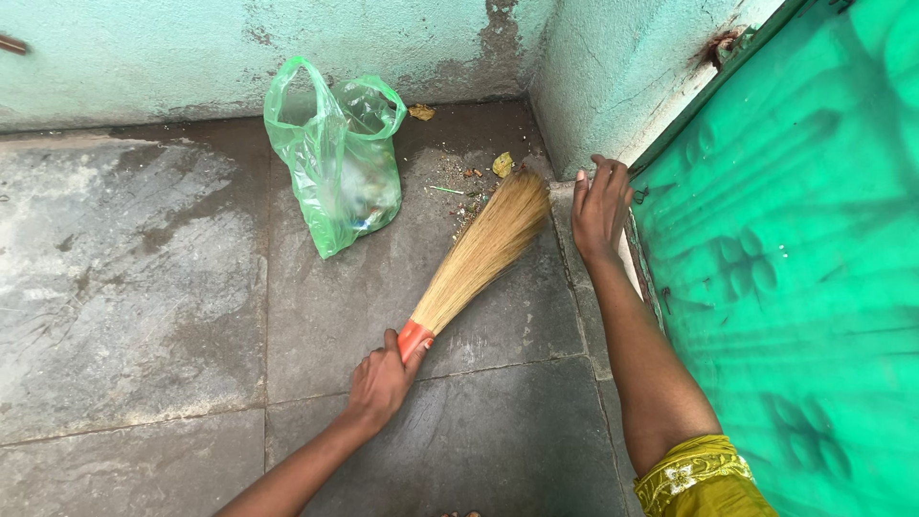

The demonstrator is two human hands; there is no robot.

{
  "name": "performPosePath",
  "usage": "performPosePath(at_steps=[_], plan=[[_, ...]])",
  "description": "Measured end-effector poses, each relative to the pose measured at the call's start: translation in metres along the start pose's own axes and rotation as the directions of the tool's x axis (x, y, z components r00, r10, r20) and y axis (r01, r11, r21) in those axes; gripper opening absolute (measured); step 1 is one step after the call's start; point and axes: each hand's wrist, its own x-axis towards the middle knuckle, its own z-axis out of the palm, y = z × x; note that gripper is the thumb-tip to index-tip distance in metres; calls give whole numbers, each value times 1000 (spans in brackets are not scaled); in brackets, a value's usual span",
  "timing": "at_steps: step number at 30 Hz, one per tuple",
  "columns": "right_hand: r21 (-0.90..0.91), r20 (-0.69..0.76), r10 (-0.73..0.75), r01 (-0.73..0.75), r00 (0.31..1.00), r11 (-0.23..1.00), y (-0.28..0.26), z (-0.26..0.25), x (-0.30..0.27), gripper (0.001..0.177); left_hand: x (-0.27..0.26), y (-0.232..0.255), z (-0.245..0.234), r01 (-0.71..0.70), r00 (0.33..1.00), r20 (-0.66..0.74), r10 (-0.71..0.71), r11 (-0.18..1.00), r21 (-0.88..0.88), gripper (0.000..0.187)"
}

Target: The person sweeps debris and trash from the floor using a broom and then picks up the waste by hand, placing it into a plastic bag.

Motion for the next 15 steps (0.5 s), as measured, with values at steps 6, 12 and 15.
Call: performPosePath(at_steps=[6,12,15], plan=[[-21,39,-109,109,993,994,-3,-6,-4,33,21,-14,-7,67,993,-97,-72,997,-48,65],[-55,83,-95,100,992,994,6,3,-9,31,64,-51,-6,127,954,-280,-109,991,48,71],[-77,131,-98,109,987,991,7,11,-11,30,72,-49,9,118,977,-181,-110,992,39,72]])
